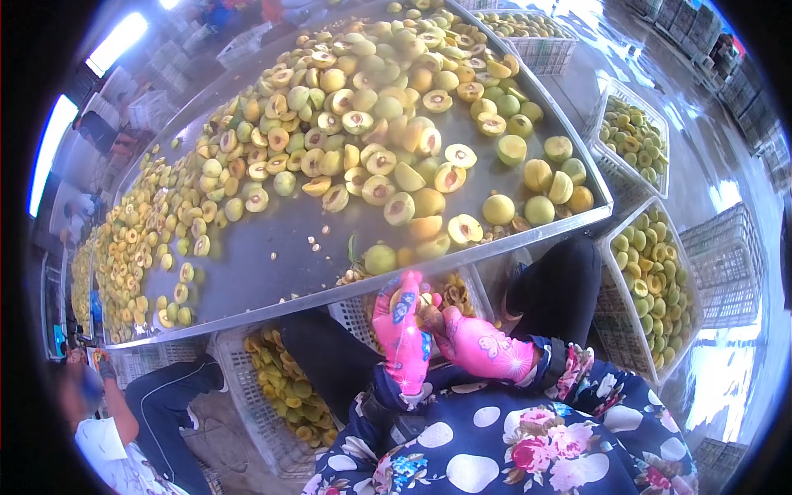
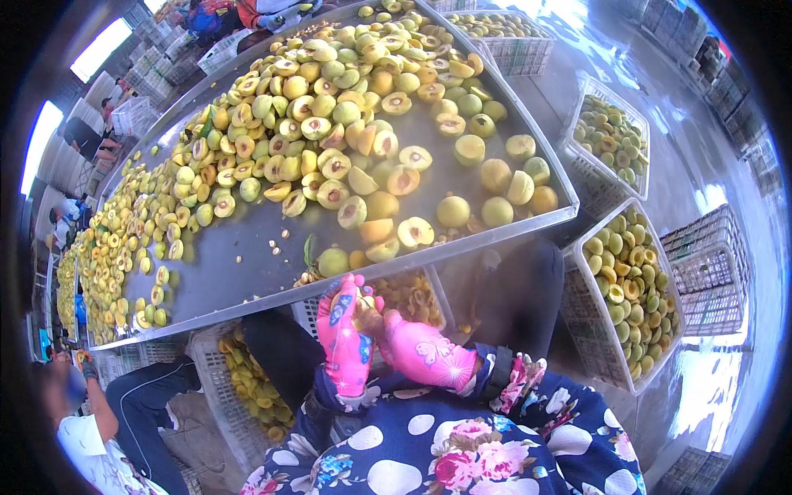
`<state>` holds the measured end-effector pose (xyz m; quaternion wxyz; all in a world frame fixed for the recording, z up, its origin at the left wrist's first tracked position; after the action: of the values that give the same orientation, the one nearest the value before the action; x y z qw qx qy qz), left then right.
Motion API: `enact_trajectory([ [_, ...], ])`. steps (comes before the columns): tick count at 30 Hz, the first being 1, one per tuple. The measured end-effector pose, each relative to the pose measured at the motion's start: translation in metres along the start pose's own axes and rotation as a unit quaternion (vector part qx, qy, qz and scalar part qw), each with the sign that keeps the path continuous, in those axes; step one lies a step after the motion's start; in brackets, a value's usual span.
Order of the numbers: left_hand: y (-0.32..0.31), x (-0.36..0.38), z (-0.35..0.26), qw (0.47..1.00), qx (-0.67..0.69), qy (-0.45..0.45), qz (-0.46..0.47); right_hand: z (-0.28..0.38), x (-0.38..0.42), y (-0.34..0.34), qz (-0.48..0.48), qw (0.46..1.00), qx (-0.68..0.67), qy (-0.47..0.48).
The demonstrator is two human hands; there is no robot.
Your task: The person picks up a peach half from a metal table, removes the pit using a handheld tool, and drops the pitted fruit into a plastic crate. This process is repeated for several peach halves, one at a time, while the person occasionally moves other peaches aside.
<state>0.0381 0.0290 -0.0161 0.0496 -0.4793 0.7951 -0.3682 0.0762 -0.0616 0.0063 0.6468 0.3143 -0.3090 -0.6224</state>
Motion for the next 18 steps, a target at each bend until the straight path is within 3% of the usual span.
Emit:
enact_trajectory([
  [1,0.0,0.001,-0.002,1.0,-0.02,0.011,0.002,0.0,-0.002,-0.003,0.036,0.999,-0.025,-0.01],
  [4,-0.005,0.002,-0.006,0.998,-0.049,0.031,0.019,-0.007,-0.001,0.015,-0.027,0.956,-0.285,-0.069],
  [5,-0.006,0.001,-0.007,0.998,-0.053,0.035,0.026,-0.008,0.0,0.013,0.032,0.932,-0.343,-0.11],
  [7,-0.009,0.001,-0.005,0.994,-0.064,0.075,0.05,-0.007,0.006,0.01,0.15,0.861,-0.449,-0.188],
  [11,-0.006,-0.003,0.004,0.983,-0.072,0.124,0.111,0.001,0.014,-0.007,0.233,0.699,-0.651,-0.183],
  [14,-0.013,0.003,0.005,0.966,-0.053,0.206,0.149,0.014,0.019,-0.009,0.267,0.623,-0.718,-0.16],
  [18,-0.018,0.005,0.004,0.977,-0.006,0.186,0.104,0.013,0.02,-0.017,0.251,0.554,-0.774,-0.174],
])
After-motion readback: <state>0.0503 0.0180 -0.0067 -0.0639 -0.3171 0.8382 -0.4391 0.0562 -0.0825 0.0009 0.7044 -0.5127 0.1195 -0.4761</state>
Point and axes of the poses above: each hand's wrist, its own x-axis away from the middle knuckle, its own y-axis out of the back of the hand, z = x × y, the point moved 9 cm from there along -x, towards the middle knuckle, and after that the axes turned 7 degrees about z, right-handed, at the moved point
